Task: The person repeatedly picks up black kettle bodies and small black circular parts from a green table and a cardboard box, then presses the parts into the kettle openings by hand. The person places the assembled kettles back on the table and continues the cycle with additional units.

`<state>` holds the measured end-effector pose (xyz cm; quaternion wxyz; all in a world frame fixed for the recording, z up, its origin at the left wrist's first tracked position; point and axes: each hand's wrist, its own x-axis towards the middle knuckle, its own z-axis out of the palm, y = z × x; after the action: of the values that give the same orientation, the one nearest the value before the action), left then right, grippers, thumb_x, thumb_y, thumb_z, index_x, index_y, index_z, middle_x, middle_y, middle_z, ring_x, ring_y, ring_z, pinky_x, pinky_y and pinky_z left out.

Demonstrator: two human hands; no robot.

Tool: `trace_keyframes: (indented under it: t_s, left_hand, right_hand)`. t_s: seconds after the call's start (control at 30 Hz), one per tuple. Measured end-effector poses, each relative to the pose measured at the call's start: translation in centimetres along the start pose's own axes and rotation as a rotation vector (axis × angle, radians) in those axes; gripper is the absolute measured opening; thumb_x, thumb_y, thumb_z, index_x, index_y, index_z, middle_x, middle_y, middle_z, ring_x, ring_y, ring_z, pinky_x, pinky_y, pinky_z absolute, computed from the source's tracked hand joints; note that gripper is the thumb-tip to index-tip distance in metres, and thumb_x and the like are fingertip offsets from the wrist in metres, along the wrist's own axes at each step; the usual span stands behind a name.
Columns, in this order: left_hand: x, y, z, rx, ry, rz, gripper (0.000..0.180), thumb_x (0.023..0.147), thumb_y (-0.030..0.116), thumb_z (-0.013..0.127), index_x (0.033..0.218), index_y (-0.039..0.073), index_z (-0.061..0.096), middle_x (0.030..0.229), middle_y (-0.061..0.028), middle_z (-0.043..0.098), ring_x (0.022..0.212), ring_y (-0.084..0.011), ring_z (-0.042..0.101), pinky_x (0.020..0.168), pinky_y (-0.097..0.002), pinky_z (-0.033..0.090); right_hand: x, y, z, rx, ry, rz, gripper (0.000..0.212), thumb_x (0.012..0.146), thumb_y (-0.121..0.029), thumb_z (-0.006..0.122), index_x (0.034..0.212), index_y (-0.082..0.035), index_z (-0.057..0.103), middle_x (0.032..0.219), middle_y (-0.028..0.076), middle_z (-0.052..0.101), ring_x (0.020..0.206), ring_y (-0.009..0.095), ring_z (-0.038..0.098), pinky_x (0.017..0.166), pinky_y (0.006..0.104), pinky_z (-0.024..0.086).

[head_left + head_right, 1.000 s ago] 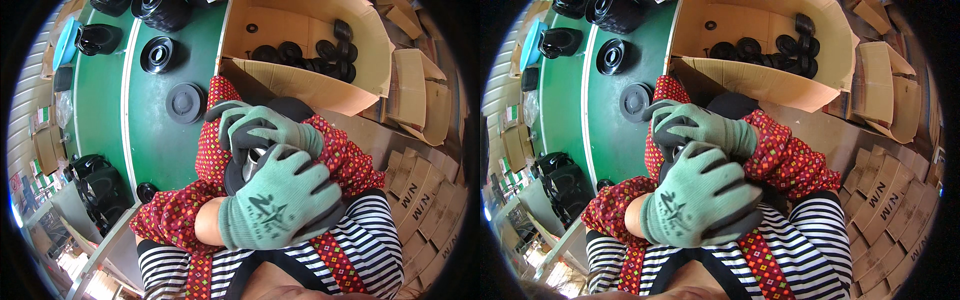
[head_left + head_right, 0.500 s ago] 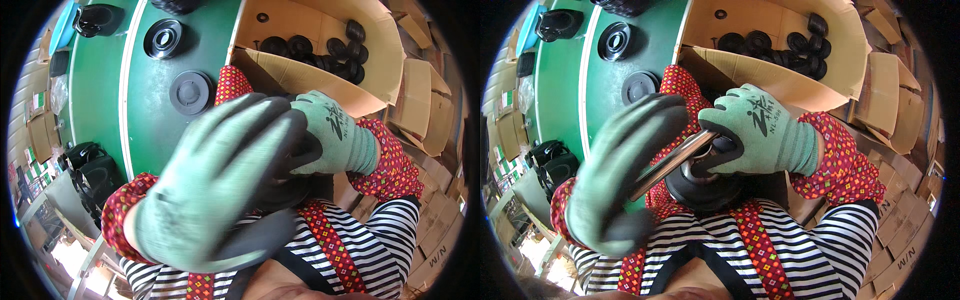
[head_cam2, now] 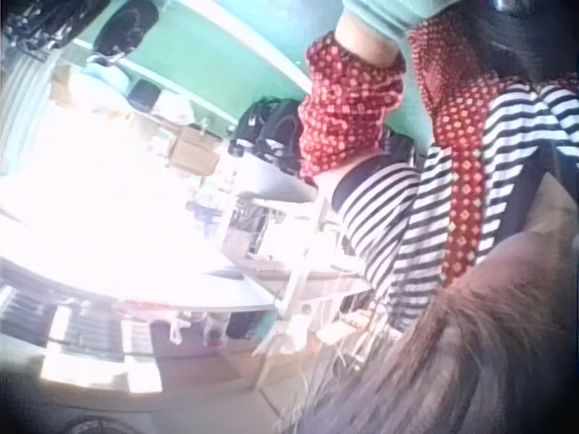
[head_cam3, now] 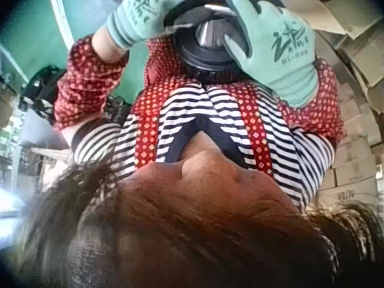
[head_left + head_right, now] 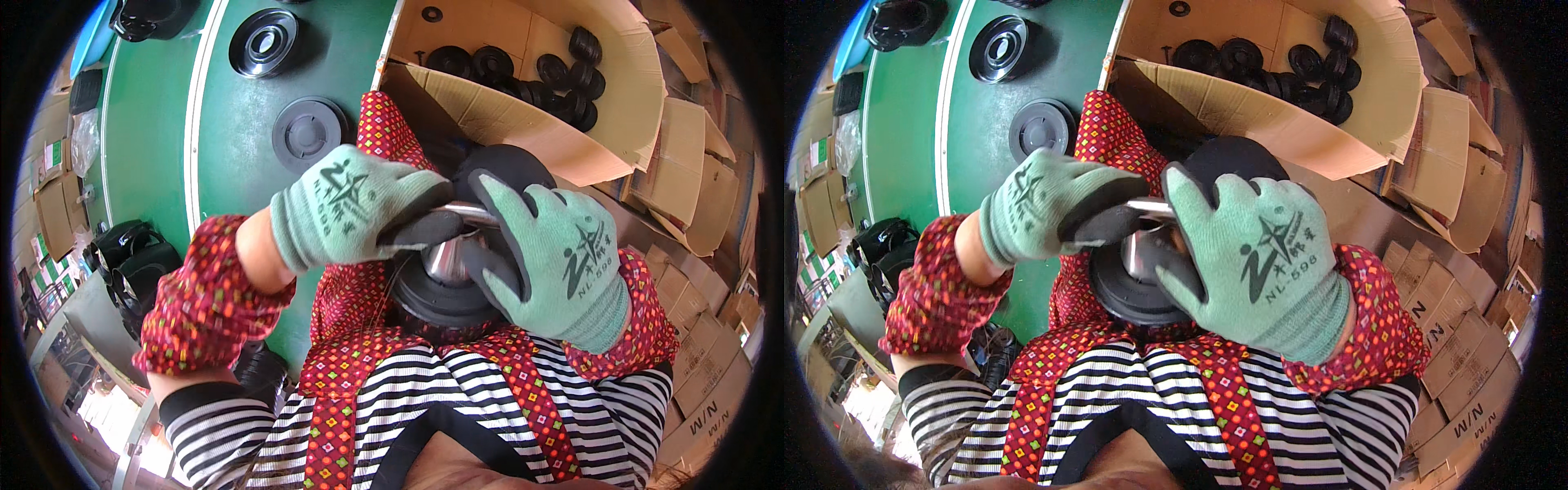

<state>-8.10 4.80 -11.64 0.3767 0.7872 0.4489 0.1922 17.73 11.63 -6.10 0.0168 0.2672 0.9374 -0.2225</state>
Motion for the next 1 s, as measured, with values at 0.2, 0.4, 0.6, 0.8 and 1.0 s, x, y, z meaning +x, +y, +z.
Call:
trace_keyframes:
  t_s: [0.2,0.4,0.6,0.8,1.0]
  left_hand:
    - [-0.7,0.0,0.7,0.127,0.188,0.01,0.051,0.086,0.037,0.08,0.128,0.01,0.069,0.093,-0.0111,0.074,0.085,-0.0336,0.074,0.072,-0.0412,0.058]
    - [-9.5,-0.4,4.0,-0.097,0.801,-0.469,0.031,0.095,0.017,0.078,0.121,0.0,0.072,0.103,-0.0205,0.077,0.091,-0.0335,0.078,0.081,-0.0386,0.06]
    - [-21.6,-2.2,12.4,0.299,0.913,-0.846,0.025,0.094,0.021,0.078,0.113,0.005,0.073,0.094,-0.0165,0.074,0.083,-0.0355,0.075,0.073,-0.0386,0.059]
    - [-23.4,-0.8,14.6,0.301,0.896,-0.865,0.103,0.069,0.03,0.094,0.156,0.007,0.045,0.147,-0.024,0.053,0.135,-0.0456,0.05,0.114,-0.0539,0.042]
    - [-18.5,4.6,7.3,-0.062,0.704,-0.308,0.102,0.073,0.032,0.097,0.156,0.002,0.045,0.164,-0.0279,0.038,0.152,-0.0471,0.037,0.123,-0.0511,0.034]
  right_hand:
    - [0.1,0.3,0.3,0.062,0.121,-0.029,0.063,0.084,-0.033,0.076,0.139,-0.004,0.064,0.104,0.014,0.067,0.096,0.035,0.064,0.085,0.0493,0.049]
    - [-3.3,0.7,2.4,0.368,0.306,-0.257,0.085,0.073,-0.045,0.09,0.144,-0.005,0.064,0.146,0.021,0.06,0.137,0.043,0.053,0.119,0.0611,0.035]
    - [-3.1,1.2,7.1,0.56,0.348,-0.319,0.055,0.072,-0.024,0.093,0.117,-0.001,0.071,0.119,0.018,0.066,0.112,0.038,0.064,0.103,0.0476,0.051]
    - [2.2,-1.2,3.8,0.912,0.594,0.03,0.018,0.094,-0.013,0.073,0.097,0.0,0.06,0.096,0.006,0.061,0.093,0.018,0.06,0.087,0.0303,0.048]
    - [10.7,-2.3,5.1,1.943,0.243,0.3,0.043,0.107,-0.037,0.066,0.129,0.0,0.071,0.127,0.01,0.075,0.115,0.021,0.07,0.102,0.0362,0.057]
